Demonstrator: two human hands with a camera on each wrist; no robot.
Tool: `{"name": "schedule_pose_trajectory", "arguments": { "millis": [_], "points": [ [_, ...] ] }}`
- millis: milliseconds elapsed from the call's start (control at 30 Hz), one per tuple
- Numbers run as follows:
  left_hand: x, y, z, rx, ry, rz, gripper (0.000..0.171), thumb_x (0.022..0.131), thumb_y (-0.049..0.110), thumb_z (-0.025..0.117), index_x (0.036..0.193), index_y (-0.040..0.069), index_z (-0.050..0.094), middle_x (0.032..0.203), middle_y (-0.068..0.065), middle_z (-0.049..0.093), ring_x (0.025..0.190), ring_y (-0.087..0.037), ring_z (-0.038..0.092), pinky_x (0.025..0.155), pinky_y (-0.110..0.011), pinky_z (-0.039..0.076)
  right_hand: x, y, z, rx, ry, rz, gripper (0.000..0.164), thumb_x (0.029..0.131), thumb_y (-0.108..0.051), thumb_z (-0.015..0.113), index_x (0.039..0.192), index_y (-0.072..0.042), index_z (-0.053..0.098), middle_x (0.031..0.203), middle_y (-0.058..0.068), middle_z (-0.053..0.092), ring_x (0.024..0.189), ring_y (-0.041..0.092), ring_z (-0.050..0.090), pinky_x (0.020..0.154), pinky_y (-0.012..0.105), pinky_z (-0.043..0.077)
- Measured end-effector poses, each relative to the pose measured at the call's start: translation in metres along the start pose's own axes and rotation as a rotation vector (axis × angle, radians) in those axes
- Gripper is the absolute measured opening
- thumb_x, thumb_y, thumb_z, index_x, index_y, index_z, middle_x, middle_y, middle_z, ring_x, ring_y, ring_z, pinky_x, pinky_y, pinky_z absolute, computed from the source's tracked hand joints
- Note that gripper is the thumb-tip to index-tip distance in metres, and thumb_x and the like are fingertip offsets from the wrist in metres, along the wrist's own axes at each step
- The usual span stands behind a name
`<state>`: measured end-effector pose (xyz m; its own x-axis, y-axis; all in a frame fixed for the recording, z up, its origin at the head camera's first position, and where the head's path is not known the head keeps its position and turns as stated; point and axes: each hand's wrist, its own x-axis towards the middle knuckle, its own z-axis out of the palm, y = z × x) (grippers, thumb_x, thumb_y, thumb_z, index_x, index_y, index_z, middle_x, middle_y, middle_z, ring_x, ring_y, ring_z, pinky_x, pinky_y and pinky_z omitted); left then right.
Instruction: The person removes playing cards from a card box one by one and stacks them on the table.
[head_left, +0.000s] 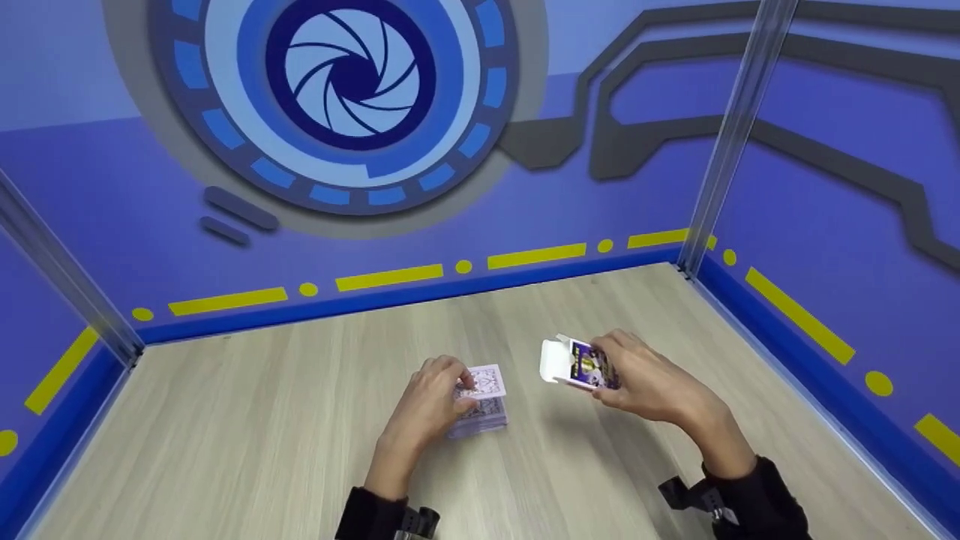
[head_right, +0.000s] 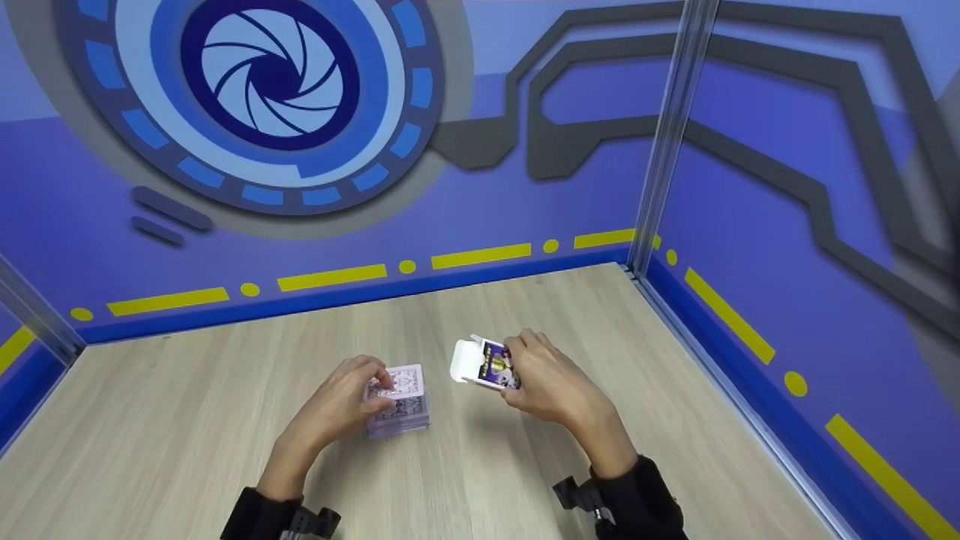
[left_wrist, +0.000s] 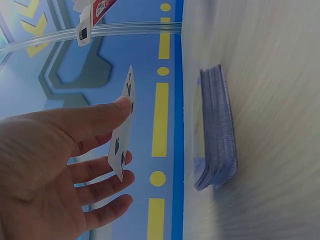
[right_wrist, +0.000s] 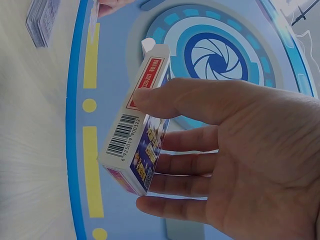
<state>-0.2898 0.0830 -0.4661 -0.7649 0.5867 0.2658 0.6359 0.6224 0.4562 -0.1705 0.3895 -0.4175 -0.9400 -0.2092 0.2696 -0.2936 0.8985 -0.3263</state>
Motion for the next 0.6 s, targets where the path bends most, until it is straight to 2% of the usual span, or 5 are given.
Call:
{"name": "schedule_pose_trajectory", "arguments": {
  "millis": [167,300,600],
  "points": [
    [0.001,-0.002,0.007,0.014,-0.027,-0.024,0.018,0.086,0.013,0.084,0.095,0.012,0.069,0.108,-0.005,0.064,0.102,-0.023,0.056,0.091,-0.047,0.048,0.0,0.004,0.003,-0.014,-0.028,0.022,0.06,0.083,-0.017,0.086,0.13,0.007,0.057,0.114,0.013,0.06,0.096,0.022,0.054,0.081,0.042,0.051],
    [0.002,-0.003,0.012,0.007,-0.056,-0.052,0.017,0.087,0.011,0.083,0.095,0.012,0.068,0.112,-0.006,0.064,0.106,-0.024,0.056,0.093,-0.047,0.047,0.001,0.006,0.005,-0.01,-0.062,0.054,0.06,0.083,-0.017,0.086,0.13,0.007,0.058,0.111,0.012,0.06,0.095,0.021,0.053,0.082,0.043,0.05],
    [0.001,-0.008,0.021,0.027,-0.062,-0.024,0.016,0.083,0.005,0.08,0.092,0.01,0.068,0.109,-0.007,0.065,0.105,-0.026,0.058,0.09,-0.05,0.048,0.003,0.007,0.005,0.003,-0.094,0.072,0.06,0.082,-0.019,0.086,0.129,0.006,0.058,0.107,0.008,0.059,0.094,0.02,0.053,0.082,0.043,0.049]
  ]
}}
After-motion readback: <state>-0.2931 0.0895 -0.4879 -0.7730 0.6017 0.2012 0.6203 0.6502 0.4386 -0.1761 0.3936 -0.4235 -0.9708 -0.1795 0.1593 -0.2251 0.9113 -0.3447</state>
